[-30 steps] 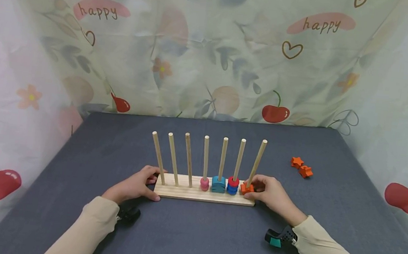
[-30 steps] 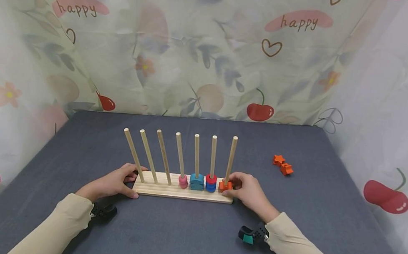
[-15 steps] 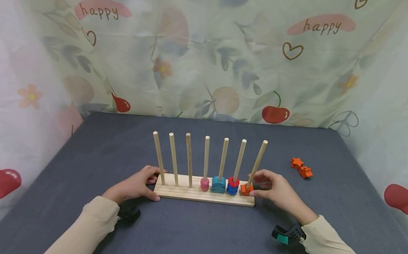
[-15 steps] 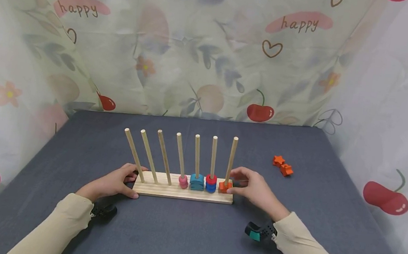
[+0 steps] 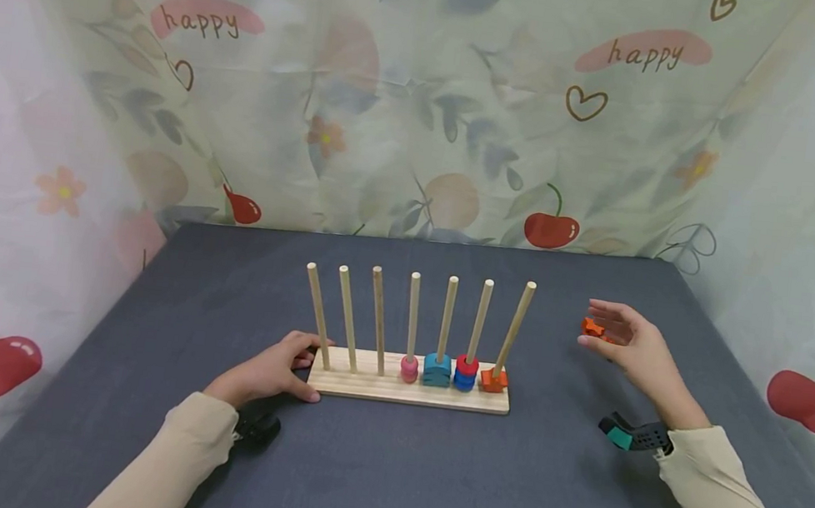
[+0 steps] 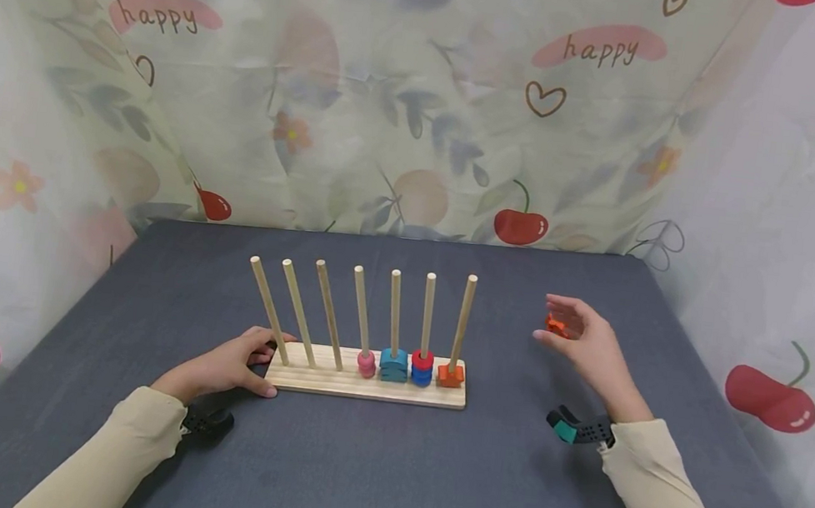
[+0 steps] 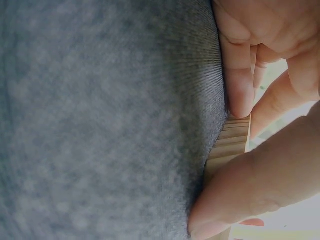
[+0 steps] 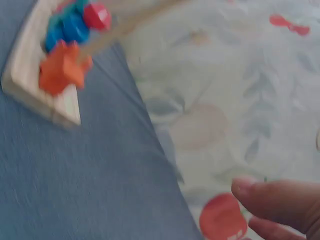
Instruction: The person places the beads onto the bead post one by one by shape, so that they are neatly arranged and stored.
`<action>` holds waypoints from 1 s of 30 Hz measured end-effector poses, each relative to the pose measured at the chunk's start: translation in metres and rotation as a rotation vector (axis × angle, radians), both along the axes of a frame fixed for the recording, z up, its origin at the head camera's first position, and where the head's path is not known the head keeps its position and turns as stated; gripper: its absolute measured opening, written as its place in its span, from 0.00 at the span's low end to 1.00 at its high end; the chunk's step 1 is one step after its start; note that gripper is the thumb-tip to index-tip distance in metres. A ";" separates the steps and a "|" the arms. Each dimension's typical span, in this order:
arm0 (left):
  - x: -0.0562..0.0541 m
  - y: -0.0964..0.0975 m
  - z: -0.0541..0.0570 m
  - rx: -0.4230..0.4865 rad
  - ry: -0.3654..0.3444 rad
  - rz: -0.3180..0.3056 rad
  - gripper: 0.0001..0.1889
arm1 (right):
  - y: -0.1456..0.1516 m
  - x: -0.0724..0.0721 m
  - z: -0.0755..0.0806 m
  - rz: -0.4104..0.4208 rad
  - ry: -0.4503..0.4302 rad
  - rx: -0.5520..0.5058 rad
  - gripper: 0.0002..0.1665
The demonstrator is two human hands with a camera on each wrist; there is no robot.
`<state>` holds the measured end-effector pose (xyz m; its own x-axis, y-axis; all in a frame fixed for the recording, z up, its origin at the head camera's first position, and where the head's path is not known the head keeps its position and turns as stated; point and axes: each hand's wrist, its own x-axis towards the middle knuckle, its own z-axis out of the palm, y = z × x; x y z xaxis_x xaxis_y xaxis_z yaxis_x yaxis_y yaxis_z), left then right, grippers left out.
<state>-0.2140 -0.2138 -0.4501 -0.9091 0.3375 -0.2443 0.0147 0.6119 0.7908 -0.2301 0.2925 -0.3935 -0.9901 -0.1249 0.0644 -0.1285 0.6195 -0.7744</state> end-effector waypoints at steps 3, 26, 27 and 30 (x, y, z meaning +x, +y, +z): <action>0.000 0.000 0.000 0.001 0.003 0.002 0.42 | 0.012 -0.003 -0.003 -0.049 -0.035 0.011 0.46; 0.001 0.000 0.000 0.012 0.001 0.003 0.42 | 0.035 -0.033 -0.042 -0.197 -0.120 0.219 0.31; 0.000 0.000 0.000 0.011 0.002 0.004 0.42 | 0.036 -0.032 -0.041 -0.202 -0.119 0.222 0.31; 0.001 0.000 0.001 0.008 0.005 0.002 0.42 | 0.036 -0.031 -0.039 -0.220 -0.124 0.205 0.29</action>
<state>-0.2132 -0.2135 -0.4491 -0.9109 0.3381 -0.2367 0.0178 0.6053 0.7958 -0.2608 0.3289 -0.4329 -0.9934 0.0953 -0.0631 0.1137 0.7664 -0.6322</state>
